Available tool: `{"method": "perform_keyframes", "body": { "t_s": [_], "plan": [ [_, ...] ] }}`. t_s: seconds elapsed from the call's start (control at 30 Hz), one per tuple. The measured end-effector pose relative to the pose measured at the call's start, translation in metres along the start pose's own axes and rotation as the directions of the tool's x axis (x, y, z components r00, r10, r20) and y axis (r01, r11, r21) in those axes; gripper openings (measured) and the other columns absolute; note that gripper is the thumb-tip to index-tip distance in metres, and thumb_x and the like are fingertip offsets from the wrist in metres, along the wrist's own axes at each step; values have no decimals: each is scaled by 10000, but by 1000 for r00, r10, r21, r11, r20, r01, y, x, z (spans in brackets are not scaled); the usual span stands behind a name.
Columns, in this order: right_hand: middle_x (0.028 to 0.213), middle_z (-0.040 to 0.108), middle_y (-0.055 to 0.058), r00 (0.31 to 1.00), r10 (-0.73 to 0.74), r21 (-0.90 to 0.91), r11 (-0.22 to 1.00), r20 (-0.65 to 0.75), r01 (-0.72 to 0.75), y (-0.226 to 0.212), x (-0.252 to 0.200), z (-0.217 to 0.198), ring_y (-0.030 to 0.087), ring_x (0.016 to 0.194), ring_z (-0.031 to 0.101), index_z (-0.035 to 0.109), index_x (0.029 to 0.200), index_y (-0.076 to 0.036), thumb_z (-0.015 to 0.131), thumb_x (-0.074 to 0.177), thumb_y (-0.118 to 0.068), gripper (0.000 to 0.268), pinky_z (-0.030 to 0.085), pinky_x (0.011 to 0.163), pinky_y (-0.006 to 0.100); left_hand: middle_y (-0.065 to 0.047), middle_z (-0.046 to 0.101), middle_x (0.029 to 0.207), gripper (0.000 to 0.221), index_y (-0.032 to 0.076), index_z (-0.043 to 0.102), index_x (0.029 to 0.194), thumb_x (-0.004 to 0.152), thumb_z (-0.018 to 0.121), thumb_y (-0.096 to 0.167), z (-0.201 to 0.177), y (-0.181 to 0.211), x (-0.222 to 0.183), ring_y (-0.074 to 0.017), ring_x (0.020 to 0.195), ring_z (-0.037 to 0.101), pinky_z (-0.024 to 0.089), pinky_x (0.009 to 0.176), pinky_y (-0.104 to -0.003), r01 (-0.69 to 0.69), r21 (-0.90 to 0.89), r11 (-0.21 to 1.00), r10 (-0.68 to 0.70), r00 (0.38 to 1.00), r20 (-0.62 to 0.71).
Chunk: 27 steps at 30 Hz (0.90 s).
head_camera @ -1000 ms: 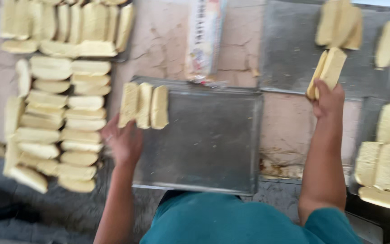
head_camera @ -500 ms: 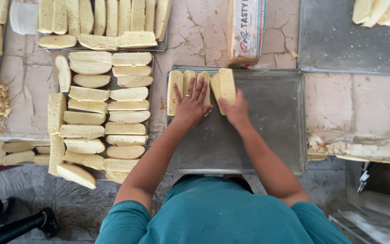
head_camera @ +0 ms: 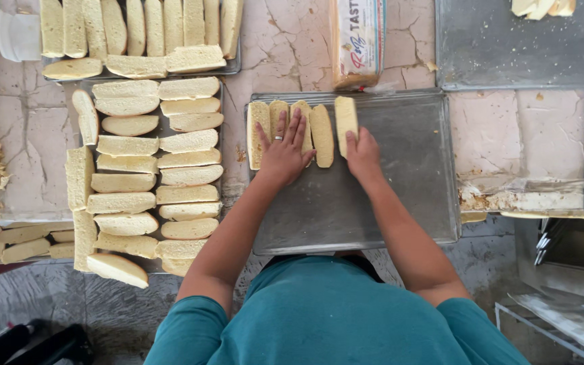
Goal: The person arranges sliced bread rolls on several metal trays by hand, picking them up from the table and placing them in rows on the trays, and eventually picks up a full tray.
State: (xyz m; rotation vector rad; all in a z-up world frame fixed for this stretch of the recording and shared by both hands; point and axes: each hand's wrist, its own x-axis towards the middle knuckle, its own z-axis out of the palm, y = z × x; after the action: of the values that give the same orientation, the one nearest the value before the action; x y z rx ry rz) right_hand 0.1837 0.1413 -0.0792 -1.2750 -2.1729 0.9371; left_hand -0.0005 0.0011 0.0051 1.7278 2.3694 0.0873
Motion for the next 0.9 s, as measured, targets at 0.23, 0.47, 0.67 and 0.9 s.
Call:
{"method": "perform_keyframes", "body": {
  "t_s": [0.23,0.47,0.67,0.9],
  "plan": [
    [1077,613,224,998,-23,-263,964,53,36,-37,-9,-5,427,1002,623,558,1400,-14,538,1016,-339,504,495,867,546,-15,73,1730,832,118,173,1640,998,431,582,-6,-1,1,-266,1590,25,-85,1112,-789,8,-43,999,-7,1000,25],
    [1052,567,211,955,-142,-141,973,259,183,-27,1,-50,384,989,588,540,1415,-9,603,980,-448,621,464,848,515,-66,146,1718,796,124,286,1605,942,571,461,-17,3,6,-269,1582,122,-46,1127,-781,30,-198,980,-31,1000,-2],
    [1038,658,123,984,7,185,982,-180,27,153,189,-185,242,896,614,699,1162,-71,718,959,-280,292,518,831,403,-159,368,1674,510,99,534,1445,978,648,266,-31,35,-14,-367,1526,369,131,1227,-672,116,-395,911,-263,902,-342],
    [1320,436,246,877,-210,-391,920,-432,28,318,387,-261,427,1210,461,369,1502,-60,924,859,-341,895,402,1026,544,-179,511,1465,387,36,593,1334,973,653,161,-28,86,-46,-371,1382,500,317,1206,-572,236,-285,929,-355,786,-505]
  ]
}}
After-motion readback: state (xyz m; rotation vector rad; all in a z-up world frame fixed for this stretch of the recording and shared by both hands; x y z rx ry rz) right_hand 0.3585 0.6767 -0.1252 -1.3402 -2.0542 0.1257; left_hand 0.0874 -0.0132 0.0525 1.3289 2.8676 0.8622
